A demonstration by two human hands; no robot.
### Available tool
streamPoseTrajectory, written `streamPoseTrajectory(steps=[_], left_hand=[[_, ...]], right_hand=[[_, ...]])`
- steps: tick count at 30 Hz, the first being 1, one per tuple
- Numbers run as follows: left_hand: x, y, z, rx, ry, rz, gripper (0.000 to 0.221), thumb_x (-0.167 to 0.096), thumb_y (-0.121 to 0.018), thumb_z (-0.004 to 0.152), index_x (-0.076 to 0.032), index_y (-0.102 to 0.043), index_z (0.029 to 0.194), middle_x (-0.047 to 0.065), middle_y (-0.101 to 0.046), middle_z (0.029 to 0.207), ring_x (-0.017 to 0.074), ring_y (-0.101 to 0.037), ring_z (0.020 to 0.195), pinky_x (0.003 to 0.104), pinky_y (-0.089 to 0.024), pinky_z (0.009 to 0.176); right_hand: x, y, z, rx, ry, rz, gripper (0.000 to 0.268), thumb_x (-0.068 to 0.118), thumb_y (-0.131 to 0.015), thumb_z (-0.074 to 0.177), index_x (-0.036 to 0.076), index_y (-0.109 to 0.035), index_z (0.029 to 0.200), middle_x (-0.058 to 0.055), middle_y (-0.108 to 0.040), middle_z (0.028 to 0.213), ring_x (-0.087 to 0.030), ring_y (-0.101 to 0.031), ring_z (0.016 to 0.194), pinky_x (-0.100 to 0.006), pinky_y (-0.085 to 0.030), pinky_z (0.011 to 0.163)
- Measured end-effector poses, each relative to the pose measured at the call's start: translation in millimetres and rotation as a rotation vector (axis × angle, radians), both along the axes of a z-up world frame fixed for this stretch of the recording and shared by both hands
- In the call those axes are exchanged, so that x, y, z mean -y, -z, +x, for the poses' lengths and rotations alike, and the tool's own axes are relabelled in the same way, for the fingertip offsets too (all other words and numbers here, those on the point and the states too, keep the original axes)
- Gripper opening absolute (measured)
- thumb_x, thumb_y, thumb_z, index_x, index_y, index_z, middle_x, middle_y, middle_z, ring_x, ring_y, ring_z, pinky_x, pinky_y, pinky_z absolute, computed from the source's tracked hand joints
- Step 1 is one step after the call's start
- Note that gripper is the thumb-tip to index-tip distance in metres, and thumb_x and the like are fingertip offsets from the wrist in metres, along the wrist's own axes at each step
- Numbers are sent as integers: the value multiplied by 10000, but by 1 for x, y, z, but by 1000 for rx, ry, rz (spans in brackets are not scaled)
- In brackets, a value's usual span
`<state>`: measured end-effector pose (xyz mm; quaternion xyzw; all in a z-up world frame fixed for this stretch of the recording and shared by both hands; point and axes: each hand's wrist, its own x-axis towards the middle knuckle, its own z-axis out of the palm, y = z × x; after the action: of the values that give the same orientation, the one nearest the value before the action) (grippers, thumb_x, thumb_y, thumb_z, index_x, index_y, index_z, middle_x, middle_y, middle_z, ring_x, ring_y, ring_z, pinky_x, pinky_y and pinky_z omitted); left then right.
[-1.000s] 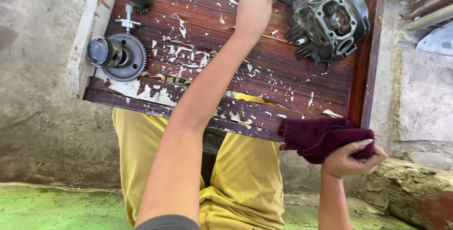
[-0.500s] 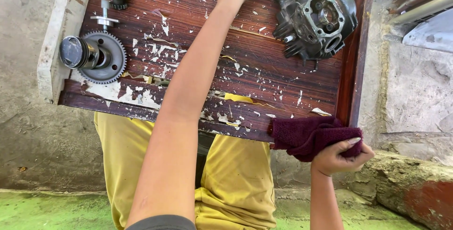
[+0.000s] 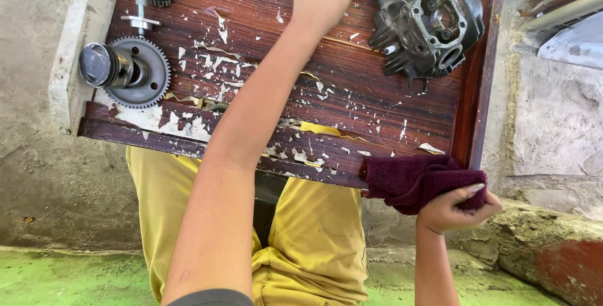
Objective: Cleaning and inspecting motorcycle engine components including a piston and gears using a cloth
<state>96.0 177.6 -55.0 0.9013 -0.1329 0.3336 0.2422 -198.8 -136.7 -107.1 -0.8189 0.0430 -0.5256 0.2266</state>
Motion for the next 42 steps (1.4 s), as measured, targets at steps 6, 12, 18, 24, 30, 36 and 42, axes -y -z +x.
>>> streamPoseTrajectory(steps=[6,12,18,24,30,36,42], left_hand=[[0,7,-14,1,-6,211,465,-208,-677,1019,-104,-545,1453,42,-581,1436,236,-532,1281,556,-189,1112],[-22,-9,-31,-195,-68,115,530,-433,-641,1043,-243,-449,1500,34,-484,1503,267,-478,1375,653,-297,1102],[-123,-33,-85,-304,9,212,604,-303,-680,1077,-218,-378,1593,159,-385,1606,322,-354,1481,625,-149,1154],[-247,-48,-134,-49,-201,174,409,-196,-715,953,-35,-638,1322,252,-625,1170,447,-529,1002,572,-324,912],[-278,-42,-148,-237,-390,94,266,-118,-677,936,-116,-703,1200,108,-660,1170,296,-587,1017,583,-295,998],[-207,-46,-117,-354,-271,231,343,-184,-637,950,-98,-673,1280,123,-645,1270,306,-549,1167,602,-222,1098],[-65,-45,-50,-489,106,45,484,-323,-633,946,-240,-577,1419,51,-545,1478,236,-481,1351,553,-304,1100]], right_hand=[[2,2,-1,-6,6,24,21,-35,-438,1036,-35,-418,1031,-167,-541,949,-256,-560,729,-325,-572,611],[6,6,3,36,1,-25,70,36,-441,1043,-32,-428,1030,-182,-573,937,-269,-593,733,-346,-606,609],[5,3,3,25,30,15,84,22,-436,1071,-20,-451,1000,-150,-566,933,-247,-553,751,-328,-558,673],[6,1,1,34,-10,-87,98,30,-421,1096,-53,-440,1049,-180,-533,959,-297,-589,755,-392,-635,715],[4,-1,4,54,-10,-128,148,22,-411,1124,-88,-451,1034,-211,-568,978,-308,-646,753,-368,-680,667],[3,0,3,24,32,-81,53,-52,-451,1079,-70,-446,1030,-208,-584,967,-293,-602,758,-352,-647,679],[-4,-3,-1,0,109,-40,126,-17,-462,1117,-67,-458,1000,-179,-561,956,-284,-568,785,-363,-604,721]])
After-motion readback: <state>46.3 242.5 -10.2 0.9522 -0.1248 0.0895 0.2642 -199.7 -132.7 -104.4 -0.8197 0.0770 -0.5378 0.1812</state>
